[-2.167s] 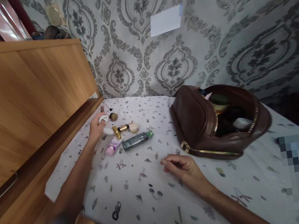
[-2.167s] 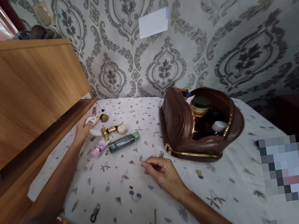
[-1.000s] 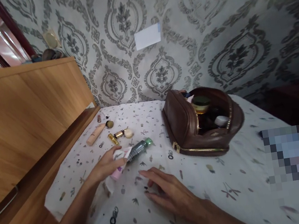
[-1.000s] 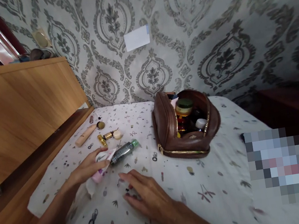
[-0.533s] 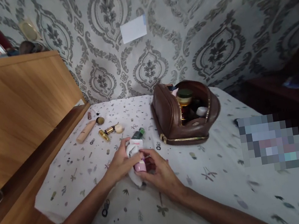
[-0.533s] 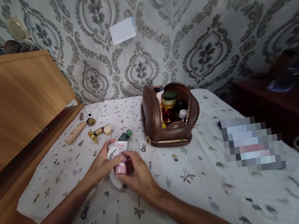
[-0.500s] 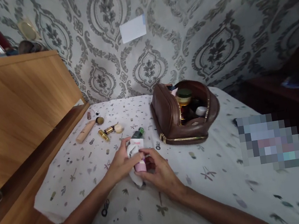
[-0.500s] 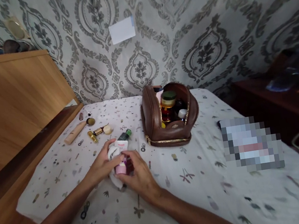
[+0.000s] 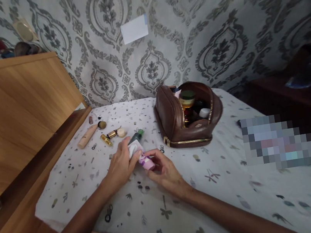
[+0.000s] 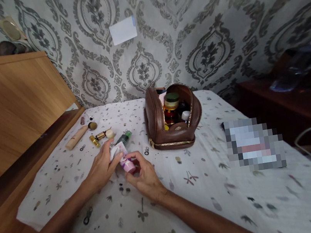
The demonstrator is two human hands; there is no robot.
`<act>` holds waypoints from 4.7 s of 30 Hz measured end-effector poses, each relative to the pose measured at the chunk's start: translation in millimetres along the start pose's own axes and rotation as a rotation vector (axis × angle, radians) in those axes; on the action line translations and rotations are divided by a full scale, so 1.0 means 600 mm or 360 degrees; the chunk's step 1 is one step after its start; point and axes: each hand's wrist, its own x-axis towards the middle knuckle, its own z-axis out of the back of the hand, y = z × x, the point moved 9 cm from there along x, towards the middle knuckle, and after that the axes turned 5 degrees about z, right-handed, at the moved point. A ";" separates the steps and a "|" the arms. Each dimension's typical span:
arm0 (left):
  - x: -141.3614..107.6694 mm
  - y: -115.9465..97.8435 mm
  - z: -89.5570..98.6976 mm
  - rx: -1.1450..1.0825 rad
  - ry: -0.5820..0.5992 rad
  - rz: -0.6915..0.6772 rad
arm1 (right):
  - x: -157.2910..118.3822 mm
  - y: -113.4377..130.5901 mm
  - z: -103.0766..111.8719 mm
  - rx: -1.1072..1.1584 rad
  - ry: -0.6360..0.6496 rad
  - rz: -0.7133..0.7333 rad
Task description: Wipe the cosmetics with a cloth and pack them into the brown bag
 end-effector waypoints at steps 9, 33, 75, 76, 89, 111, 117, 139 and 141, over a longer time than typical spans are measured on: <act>0.050 0.071 -0.003 -0.0695 0.0176 0.0289 | -0.001 0.008 -0.015 0.0448 0.0125 -0.0068; 0.024 0.039 0.000 -0.1041 0.0046 0.0188 | 0.016 -0.004 0.045 0.0389 -0.0218 -0.0236; 0.053 0.044 0.025 -0.0931 -0.0392 0.0224 | 0.000 -0.008 -0.010 0.0599 0.0258 -0.0425; 0.055 0.054 0.023 -0.1000 -0.0406 0.0303 | 0.000 -0.006 -0.011 0.0554 0.0288 -0.0421; 0.011 -0.017 -0.009 -0.0748 -0.0324 0.0049 | -0.005 -0.013 -0.026 0.0944 0.0246 -0.0495; 0.006 -0.009 0.071 -0.0463 -0.0849 -0.0375 | 0.002 -0.024 -0.022 0.0680 0.0296 -0.0445; -0.032 -0.097 0.018 0.0205 -0.0539 -0.1183 | 0.003 -0.017 -0.013 0.0720 0.0244 -0.0394; 0.020 0.002 -0.003 -0.1011 -0.0333 -0.0032 | 0.000 -0.028 -0.014 0.1042 0.0118 -0.0590; 0.011 -0.023 -0.014 -0.0917 -0.0170 -0.0189 | 0.004 -0.031 -0.003 0.1046 0.0023 -0.0553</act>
